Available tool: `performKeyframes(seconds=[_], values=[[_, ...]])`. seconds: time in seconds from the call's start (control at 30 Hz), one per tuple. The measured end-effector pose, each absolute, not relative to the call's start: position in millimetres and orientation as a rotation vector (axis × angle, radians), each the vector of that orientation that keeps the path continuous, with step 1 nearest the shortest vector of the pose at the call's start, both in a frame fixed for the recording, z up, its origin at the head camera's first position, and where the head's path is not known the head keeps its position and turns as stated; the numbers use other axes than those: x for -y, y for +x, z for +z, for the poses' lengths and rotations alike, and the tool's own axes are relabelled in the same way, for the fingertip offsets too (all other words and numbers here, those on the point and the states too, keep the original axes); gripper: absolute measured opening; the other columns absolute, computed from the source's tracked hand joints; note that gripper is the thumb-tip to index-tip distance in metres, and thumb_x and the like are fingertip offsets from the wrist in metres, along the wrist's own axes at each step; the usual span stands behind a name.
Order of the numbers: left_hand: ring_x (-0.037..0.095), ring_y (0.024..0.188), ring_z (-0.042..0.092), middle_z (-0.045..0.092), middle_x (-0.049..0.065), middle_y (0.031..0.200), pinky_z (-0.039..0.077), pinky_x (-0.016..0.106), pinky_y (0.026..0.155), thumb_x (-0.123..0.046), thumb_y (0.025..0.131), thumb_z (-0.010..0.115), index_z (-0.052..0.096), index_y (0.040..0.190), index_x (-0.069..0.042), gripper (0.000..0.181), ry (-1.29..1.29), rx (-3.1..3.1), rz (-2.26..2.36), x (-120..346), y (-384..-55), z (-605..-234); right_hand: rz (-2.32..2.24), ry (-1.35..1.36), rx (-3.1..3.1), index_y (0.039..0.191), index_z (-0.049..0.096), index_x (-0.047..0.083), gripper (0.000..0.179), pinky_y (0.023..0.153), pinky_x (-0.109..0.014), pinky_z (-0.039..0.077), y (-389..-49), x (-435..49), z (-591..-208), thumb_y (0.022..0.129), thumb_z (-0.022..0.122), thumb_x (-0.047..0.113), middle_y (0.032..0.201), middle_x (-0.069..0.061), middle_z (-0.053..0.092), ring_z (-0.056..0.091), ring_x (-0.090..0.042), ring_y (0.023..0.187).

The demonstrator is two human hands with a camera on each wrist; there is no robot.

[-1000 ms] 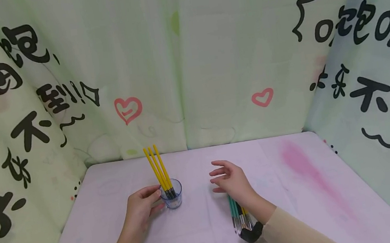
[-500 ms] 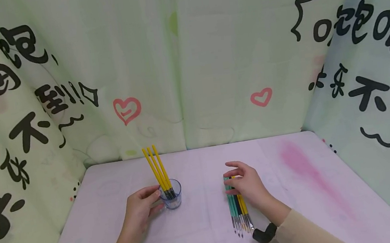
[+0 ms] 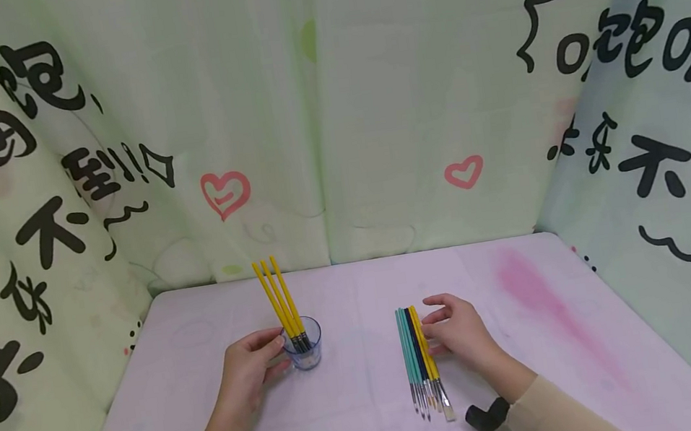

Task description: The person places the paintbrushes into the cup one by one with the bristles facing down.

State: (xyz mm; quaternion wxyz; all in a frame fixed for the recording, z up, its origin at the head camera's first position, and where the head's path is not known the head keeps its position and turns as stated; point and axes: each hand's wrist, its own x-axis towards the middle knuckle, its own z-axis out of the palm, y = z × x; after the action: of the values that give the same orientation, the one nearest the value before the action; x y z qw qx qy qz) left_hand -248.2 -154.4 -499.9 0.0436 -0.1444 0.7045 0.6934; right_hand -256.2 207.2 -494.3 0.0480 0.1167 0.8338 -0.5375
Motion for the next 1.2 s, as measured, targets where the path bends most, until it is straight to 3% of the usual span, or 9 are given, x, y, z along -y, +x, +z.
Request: performKeyframes(seconds=[0.4, 0.67, 1.2], values=[[0.02, 0.105, 0.073, 0.067, 0.021, 0.133, 0.069, 0.04, 0.089, -0.011, 0.103, 0.073, 0.073, 0.132, 0.0, 0.031, -0.451, -2.144, 2.123, 153.6, -247.5, -499.2, -1.445, 0.375, -2.579, 0.143, 0.061, 0.006, 0.06, 0.061, -0.033, 0.067, -255.0, -210.2, -502.1, 0.088, 0.085, 0.001, 0.101, -0.014, 0.068, 0.069, -0.021, 0.072], [0.022, 0.107, 0.073, 0.067, 0.021, 0.132, 0.069, 0.038, 0.088, -0.01, 0.103, 0.072, 0.073, 0.132, -0.001, 0.03, -0.462, -2.145, 2.118, 153.8, -246.8, -498.1, -1.274, 0.388, -2.687, 0.139, 0.063, 0.008, 0.063, 0.058, -0.024, 0.062, -260.1, -204.9, -506.3, 0.083, 0.091, 0.008, 0.096, -0.01, 0.066, 0.063, -0.02, 0.066], [0.02, 0.104, 0.073, 0.067, 0.021, 0.132, 0.069, 0.04, 0.089, -0.011, 0.103, 0.072, 0.072, 0.133, 0.0, 0.032, -0.437, -2.15, 2.122, 153.3, -247.3, -498.8, -1.259, 0.386, -2.625, 0.138, 0.063, 0.003, 0.058, 0.058, -0.027, 0.064, -263.6, -207.0, -497.8, 0.085, 0.086, 0.003, 0.09, -0.012, 0.068, 0.063, -0.02, 0.059]])
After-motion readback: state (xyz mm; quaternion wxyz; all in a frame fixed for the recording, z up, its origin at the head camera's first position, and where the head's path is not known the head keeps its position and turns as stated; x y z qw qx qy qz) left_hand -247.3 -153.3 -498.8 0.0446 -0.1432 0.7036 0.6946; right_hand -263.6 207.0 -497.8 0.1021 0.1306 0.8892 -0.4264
